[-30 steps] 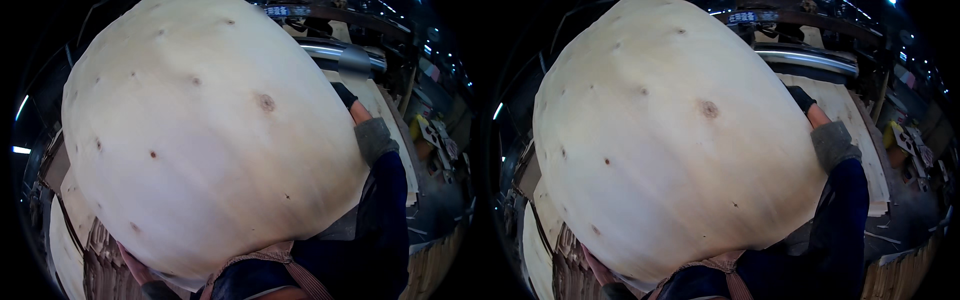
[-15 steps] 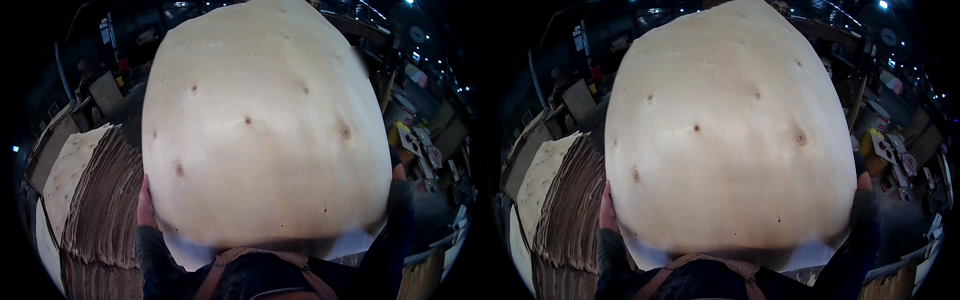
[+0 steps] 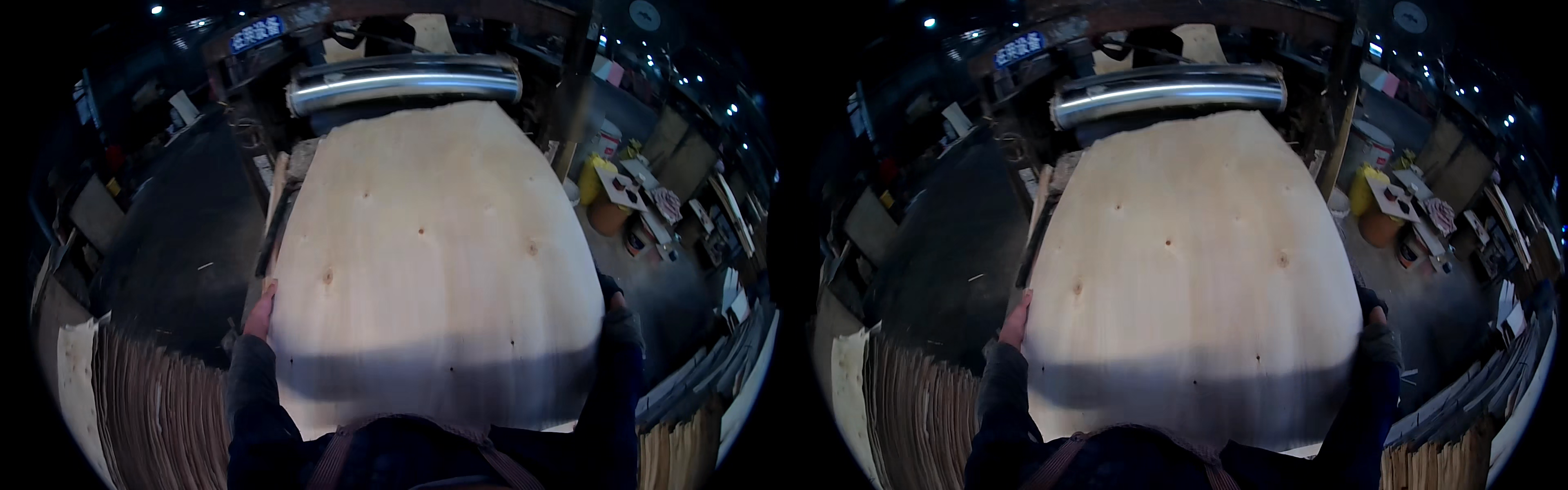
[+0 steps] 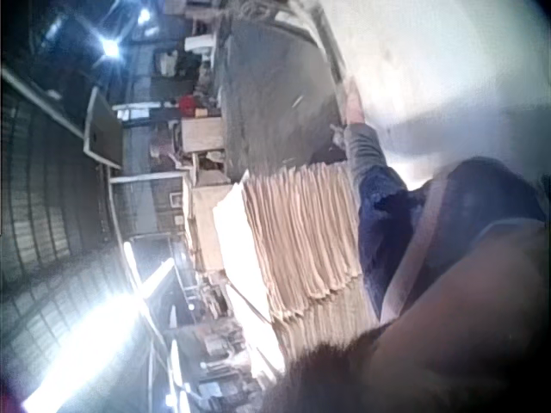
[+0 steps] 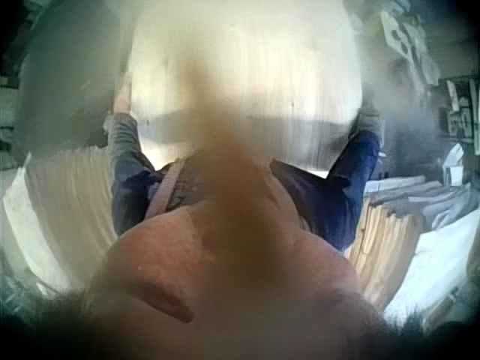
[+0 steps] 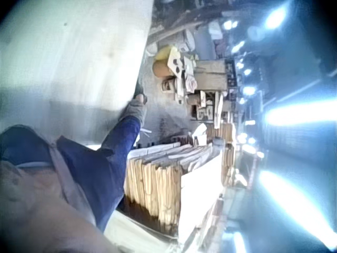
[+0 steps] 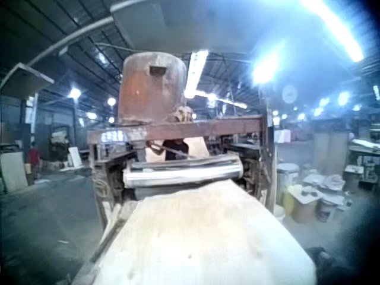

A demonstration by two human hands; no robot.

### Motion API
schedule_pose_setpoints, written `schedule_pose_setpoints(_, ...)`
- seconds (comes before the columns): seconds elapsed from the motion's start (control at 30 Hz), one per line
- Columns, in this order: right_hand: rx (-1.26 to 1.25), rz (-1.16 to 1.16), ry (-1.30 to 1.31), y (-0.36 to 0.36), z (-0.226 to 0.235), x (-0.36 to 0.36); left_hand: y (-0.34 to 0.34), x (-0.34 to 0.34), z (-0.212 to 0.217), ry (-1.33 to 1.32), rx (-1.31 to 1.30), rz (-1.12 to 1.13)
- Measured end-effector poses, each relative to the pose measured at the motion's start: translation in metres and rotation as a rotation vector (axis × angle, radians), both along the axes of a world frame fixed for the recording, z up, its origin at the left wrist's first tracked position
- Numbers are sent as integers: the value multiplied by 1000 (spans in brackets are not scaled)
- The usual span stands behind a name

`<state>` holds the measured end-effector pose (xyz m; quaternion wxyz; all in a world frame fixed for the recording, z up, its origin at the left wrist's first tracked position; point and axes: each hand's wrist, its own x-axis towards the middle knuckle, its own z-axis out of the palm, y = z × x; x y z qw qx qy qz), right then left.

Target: The person glues and stacks sheets of wood veneer by feeding them through an industrial roller machine and then placing them onto a large stack.

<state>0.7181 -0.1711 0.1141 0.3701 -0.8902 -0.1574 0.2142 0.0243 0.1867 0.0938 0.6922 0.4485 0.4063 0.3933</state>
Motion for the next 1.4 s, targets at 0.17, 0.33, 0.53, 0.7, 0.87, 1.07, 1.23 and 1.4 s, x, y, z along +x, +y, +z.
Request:
schedule_pose_setpoints(0.17,-122,-94,21,36,-29,30,57,23,-47,154,-302,78)
schedule_pose_setpoints(0.33,-172,-139,-6,45,-35,35,67,15,-62,108,-267,54)
schedule_pose_setpoints(0.53,-201,-167,-33,49,-26,27,63,11,-54,420,-129,157)
schedule_pose_setpoints(0.7,-198,-234,-254,36,-15,13,68,-10,-55,694,194,344)
schedule_pose_setpoints(0.87,619,-33,-394,17,-21,-50,32,-80,-24,537,353,423)
schedule_pose_setpoints(1.07,1114,297,622,13,-35,-231,-117,-73,-54,1041,625,245)
schedule_pose_setpoints(1.23,791,901,574,-7,-32,-334,-179,-43,-88,1171,733,373)
schedule_pose_setpoints(1.4,662,553,1118,-29,-42,-381,-184,-28,-100,1245,561,357)
